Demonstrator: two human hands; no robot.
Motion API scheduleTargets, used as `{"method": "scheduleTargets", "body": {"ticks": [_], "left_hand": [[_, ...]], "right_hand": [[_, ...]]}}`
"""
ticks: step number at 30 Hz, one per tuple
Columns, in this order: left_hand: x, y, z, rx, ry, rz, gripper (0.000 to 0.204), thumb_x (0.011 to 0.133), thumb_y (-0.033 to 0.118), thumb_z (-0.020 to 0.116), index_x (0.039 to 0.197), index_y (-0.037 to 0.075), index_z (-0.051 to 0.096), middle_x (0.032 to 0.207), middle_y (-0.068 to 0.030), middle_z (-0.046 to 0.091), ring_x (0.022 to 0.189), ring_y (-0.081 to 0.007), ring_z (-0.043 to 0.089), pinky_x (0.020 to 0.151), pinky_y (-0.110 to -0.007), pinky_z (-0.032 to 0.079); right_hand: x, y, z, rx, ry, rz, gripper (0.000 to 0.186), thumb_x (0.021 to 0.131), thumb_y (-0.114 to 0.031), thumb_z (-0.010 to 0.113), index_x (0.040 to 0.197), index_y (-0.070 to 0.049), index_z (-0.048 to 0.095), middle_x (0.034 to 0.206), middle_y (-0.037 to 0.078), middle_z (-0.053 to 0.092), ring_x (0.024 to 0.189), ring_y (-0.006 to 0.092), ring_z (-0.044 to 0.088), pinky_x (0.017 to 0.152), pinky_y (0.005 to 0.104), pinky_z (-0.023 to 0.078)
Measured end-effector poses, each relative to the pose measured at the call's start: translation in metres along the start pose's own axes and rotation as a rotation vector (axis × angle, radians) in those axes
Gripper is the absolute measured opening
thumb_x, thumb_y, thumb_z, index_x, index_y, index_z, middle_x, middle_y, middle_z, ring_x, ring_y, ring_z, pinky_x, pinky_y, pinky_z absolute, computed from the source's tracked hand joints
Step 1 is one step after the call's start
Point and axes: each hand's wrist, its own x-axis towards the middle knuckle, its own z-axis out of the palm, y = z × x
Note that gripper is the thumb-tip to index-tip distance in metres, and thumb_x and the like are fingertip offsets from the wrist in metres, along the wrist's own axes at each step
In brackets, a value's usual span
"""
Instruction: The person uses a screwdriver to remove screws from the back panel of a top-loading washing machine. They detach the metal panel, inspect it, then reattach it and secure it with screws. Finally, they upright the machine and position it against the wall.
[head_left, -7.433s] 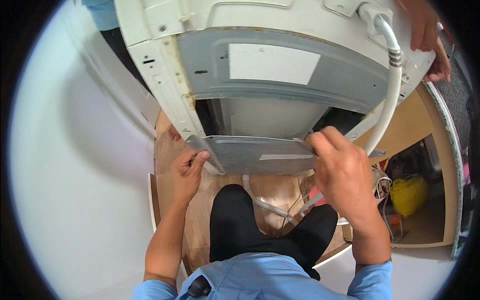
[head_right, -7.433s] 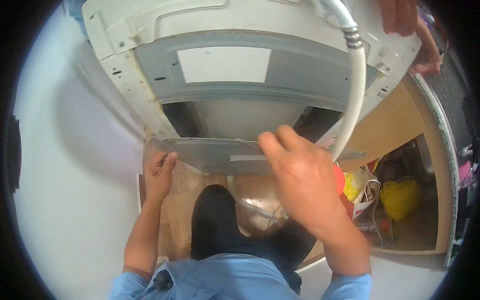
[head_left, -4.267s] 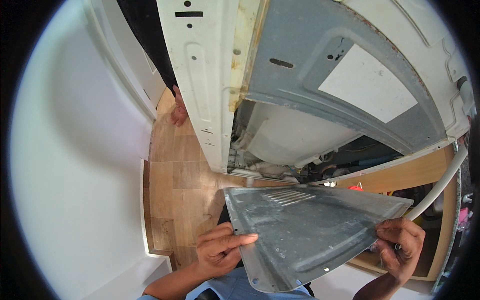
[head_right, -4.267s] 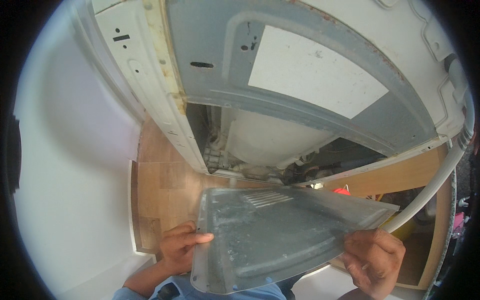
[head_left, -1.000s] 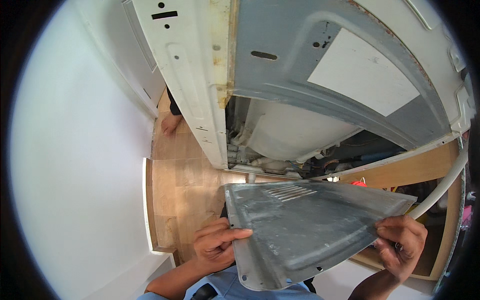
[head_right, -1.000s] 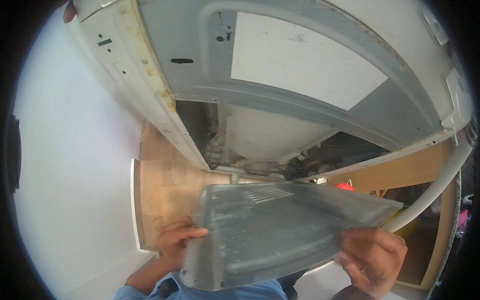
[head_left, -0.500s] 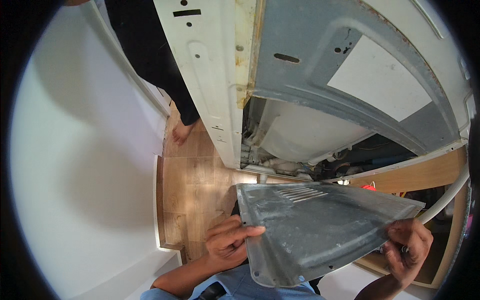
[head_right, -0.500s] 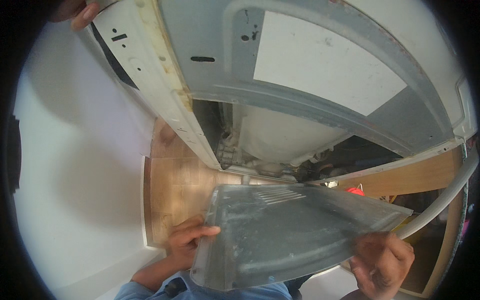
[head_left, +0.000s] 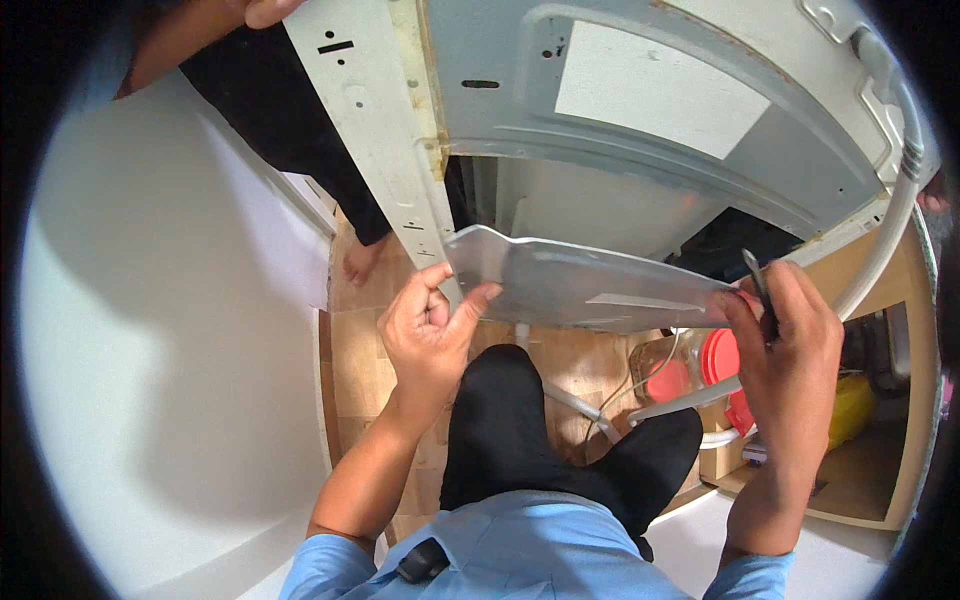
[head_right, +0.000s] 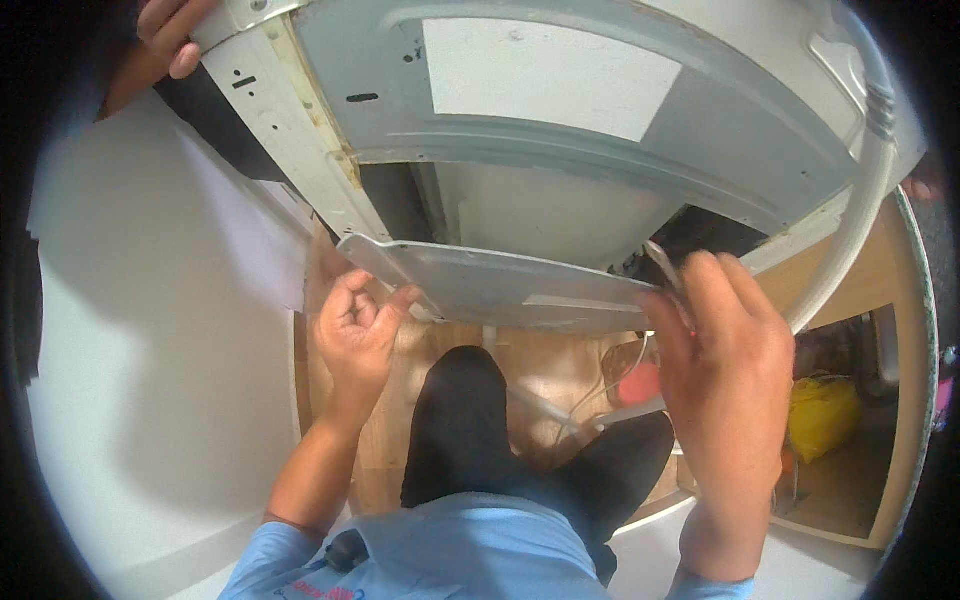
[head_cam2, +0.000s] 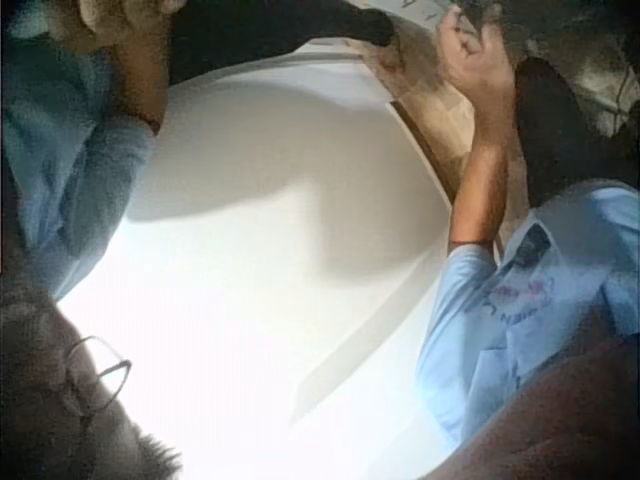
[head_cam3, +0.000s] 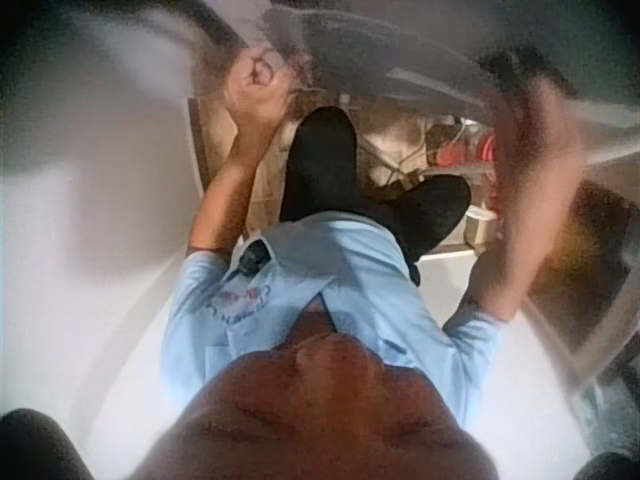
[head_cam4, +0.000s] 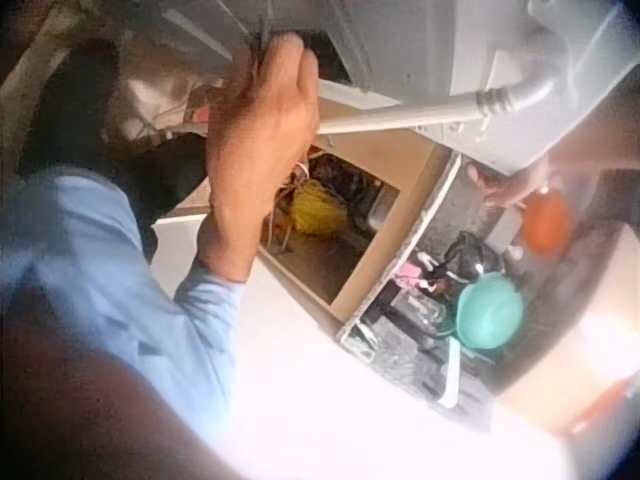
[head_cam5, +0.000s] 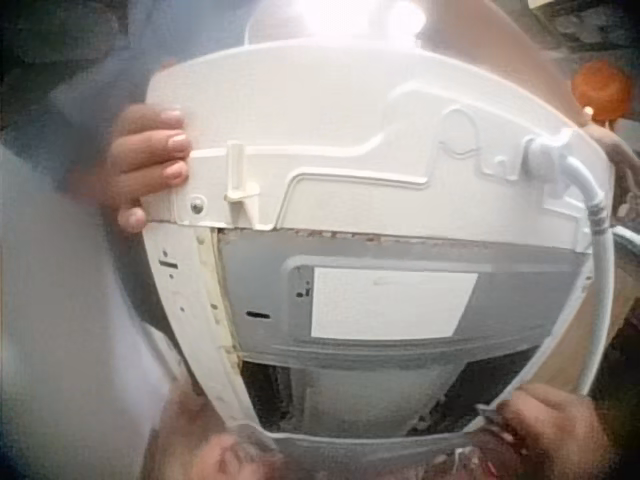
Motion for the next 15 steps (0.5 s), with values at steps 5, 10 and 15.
{"method": "scheduleTargets", "body": {"ticks": [5, 10, 15], "left_hand": [[0.01, -0.003, 0.001, 0.076, 0.038, -0.135, 0.032, 0.078, 0.014, 0.084, 0.099, -0.001, 0.067, 0.059, 0.0064, 0.031, 0.054, -0.0039, 0.03, 0.05, -0.022, 0.028], [0.014, -0.008, -0.001, 0.196, 0.043, -0.129, 0.036, 0.08, 0.019, 0.083, 0.105, -0.002, 0.066, 0.061, 0.009, 0.032, 0.056, -0.0038, 0.032, 0.053, -0.021, 0.029], [0.021, -0.031, -0.005, 0.138, 0.109, -0.137, 0.035, 0.079, 0.019, 0.084, 0.1, -0.003, 0.067, 0.06, 0.0067, 0.034, 0.057, -0.0048, 0.034, 0.055, -0.021, 0.031]], "right_hand": [[0.019, -0.002, 0.009, -0.002, -0.065, -0.076, 0.019, 0.081, -0.006, 0.067, 0.088, 0.0, 0.051, 0.082, 0.017, 0.057, 0.076, 0.0408, 0.059, 0.065, 0.048, 0.046], [0.03, -0.006, 0.019, -0.01, -0.068, -0.11, 0.014, 0.084, -0.008, 0.061, 0.089, 0.001, 0.051, 0.083, 0.021, 0.059, 0.08, 0.0421, 0.062, 0.069, 0.0495, 0.049], [0.036, -0.016, 0.044, 0.042, 0.014, -0.158, 0.02, 0.08, -0.006, 0.068, 0.088, 0.002, 0.052, 0.083, 0.021, 0.059, 0.082, 0.042, 0.061, 0.072, 0.049, 0.048]]}}
